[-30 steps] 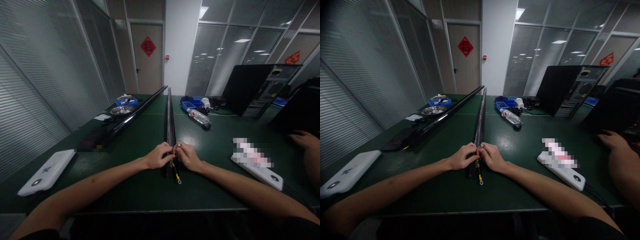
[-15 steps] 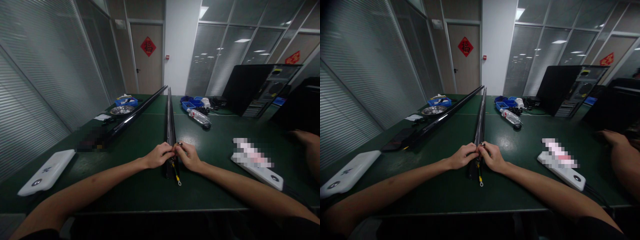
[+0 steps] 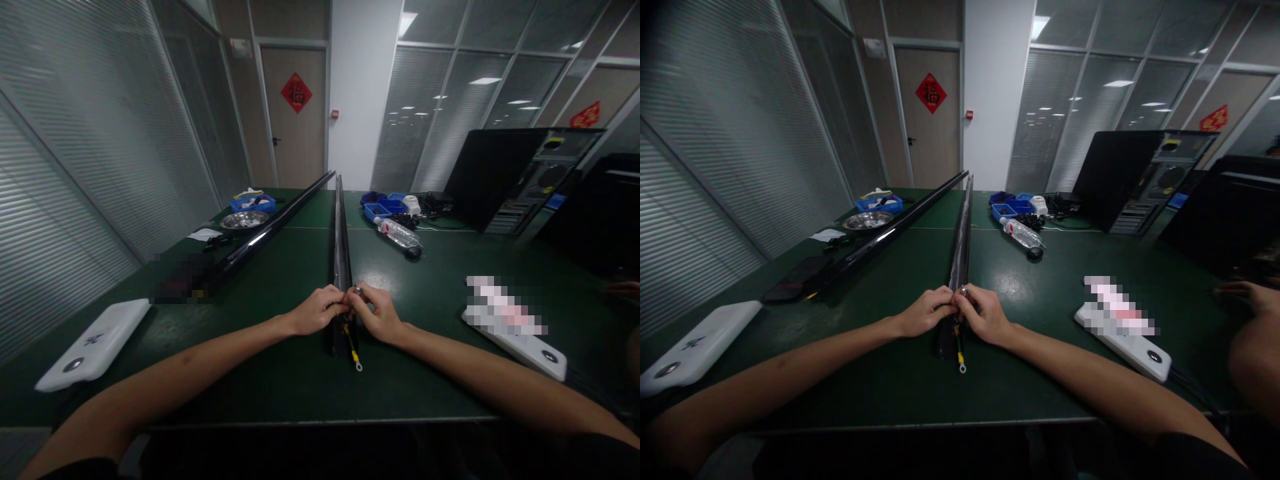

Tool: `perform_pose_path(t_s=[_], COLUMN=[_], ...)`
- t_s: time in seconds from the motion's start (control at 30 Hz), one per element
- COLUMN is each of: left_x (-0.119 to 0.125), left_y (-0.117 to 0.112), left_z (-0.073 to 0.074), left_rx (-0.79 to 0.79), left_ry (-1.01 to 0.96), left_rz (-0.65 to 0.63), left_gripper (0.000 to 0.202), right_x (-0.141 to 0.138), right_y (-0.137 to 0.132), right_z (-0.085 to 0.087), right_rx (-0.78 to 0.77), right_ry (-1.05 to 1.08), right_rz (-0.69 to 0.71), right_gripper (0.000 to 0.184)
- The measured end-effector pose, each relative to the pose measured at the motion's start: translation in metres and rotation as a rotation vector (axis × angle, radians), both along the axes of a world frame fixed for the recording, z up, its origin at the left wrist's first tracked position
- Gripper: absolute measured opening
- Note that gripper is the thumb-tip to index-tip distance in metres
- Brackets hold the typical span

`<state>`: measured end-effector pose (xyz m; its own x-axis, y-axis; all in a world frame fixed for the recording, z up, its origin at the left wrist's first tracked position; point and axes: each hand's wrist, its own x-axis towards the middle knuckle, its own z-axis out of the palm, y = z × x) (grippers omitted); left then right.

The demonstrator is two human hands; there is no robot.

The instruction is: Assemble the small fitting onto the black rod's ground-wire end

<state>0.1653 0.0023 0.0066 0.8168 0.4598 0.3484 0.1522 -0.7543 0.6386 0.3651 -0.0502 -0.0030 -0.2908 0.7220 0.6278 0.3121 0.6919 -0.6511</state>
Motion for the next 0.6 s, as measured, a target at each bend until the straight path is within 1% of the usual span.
perform_pose_path(t_s=[0.3, 0.4, 0.6], left_x=[0.0004, 0.0003, -0.0002], left_y=[0.004, 0.0054, 0.0059], left_z=[-0.0027, -0.0035, -0.005], left_rx=[-0.068, -0.073, -0.082], left_ry=[0.003, -0.007, -0.017], left_rz=[-0.031, -0.047, -0.039], left_gripper=[0.023, 0.023, 0.02], right_x=[-0.0001, 0.0004, 0.0003], right_y=[-0.0018, -0.0013, -0.0017], right_z=[-0.0005, -0.0012, 0.0015], right_rx=[0.001, 0.003, 0.022], right_ry=[0.007, 0.004, -0.007], right_rz=[0.015, 0.022, 0.036], right_gripper=[0.022, 0.022, 0.023])
